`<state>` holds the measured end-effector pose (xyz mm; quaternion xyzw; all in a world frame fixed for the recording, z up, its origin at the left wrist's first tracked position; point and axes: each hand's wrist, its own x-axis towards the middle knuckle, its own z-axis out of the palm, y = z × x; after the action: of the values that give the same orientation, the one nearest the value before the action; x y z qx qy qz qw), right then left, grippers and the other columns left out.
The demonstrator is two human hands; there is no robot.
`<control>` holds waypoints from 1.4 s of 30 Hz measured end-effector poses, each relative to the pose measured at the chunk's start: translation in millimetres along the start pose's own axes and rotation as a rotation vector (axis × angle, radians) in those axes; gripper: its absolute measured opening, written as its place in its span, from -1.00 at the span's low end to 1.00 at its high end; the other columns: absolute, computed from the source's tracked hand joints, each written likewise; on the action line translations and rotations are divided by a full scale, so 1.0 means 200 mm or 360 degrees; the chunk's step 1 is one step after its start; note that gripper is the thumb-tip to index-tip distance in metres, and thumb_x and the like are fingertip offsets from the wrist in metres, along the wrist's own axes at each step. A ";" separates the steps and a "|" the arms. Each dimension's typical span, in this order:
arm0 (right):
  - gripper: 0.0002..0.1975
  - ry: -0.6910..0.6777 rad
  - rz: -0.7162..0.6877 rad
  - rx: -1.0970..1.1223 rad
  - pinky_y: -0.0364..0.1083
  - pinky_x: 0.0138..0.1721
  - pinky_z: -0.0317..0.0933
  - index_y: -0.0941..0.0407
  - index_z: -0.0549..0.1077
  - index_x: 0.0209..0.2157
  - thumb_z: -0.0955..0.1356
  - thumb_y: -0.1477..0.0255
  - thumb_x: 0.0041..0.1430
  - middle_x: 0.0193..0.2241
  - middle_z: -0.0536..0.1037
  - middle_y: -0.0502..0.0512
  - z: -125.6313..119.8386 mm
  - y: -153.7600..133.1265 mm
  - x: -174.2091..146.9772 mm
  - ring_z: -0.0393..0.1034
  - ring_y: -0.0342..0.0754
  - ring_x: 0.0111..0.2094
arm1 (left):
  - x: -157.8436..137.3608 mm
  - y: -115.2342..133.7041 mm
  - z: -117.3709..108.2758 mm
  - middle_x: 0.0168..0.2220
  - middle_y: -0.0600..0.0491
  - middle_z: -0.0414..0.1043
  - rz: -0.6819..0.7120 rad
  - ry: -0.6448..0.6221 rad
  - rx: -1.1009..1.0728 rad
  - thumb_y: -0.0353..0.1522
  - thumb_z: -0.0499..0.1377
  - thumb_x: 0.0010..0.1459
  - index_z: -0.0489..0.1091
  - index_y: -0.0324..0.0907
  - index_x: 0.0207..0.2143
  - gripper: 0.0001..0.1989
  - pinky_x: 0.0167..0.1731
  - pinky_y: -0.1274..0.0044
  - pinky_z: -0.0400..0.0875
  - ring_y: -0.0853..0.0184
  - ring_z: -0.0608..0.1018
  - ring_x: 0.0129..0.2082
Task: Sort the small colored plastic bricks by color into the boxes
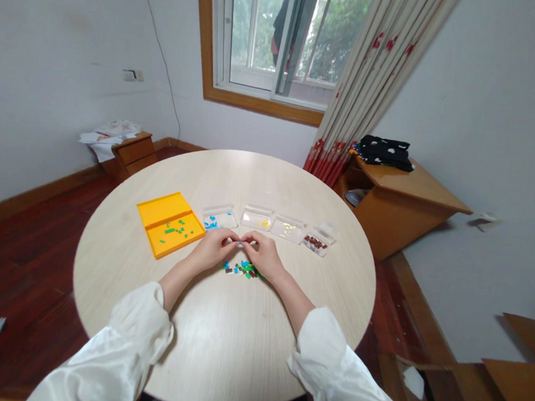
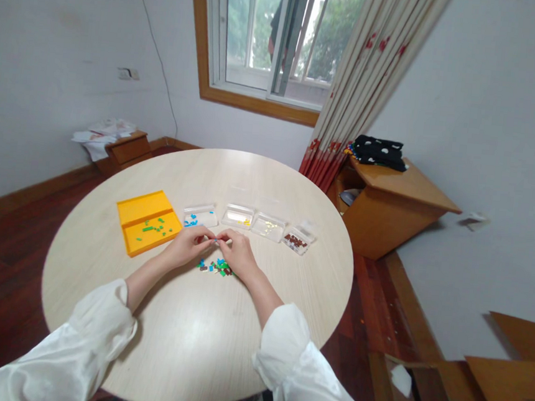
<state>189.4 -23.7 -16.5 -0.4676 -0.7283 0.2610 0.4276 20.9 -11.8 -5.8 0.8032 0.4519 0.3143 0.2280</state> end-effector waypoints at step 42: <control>-0.88 -0.0703 -0.0355 -0.0268 -0.08 -0.10 0.17 0.10 0.57 -0.36 0.40 0.54 0.03 -0.33 0.50 0.07 0.00 -0.07 -0.04 0.33 -0.09 -0.23 | 0.03 -0.11 -0.10 -0.23 -0.11 0.51 -0.0464 0.0372 0.0724 -0.35 0.04 0.14 0.49 -0.21 -0.30 -0.76 -0.16 0.34 0.22 0.12 0.46 -0.16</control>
<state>185.3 -37.7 -8.1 -0.3499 -0.8702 0.2465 0.2439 -3.2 5.9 -4.4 0.7187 0.6445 0.2592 0.0311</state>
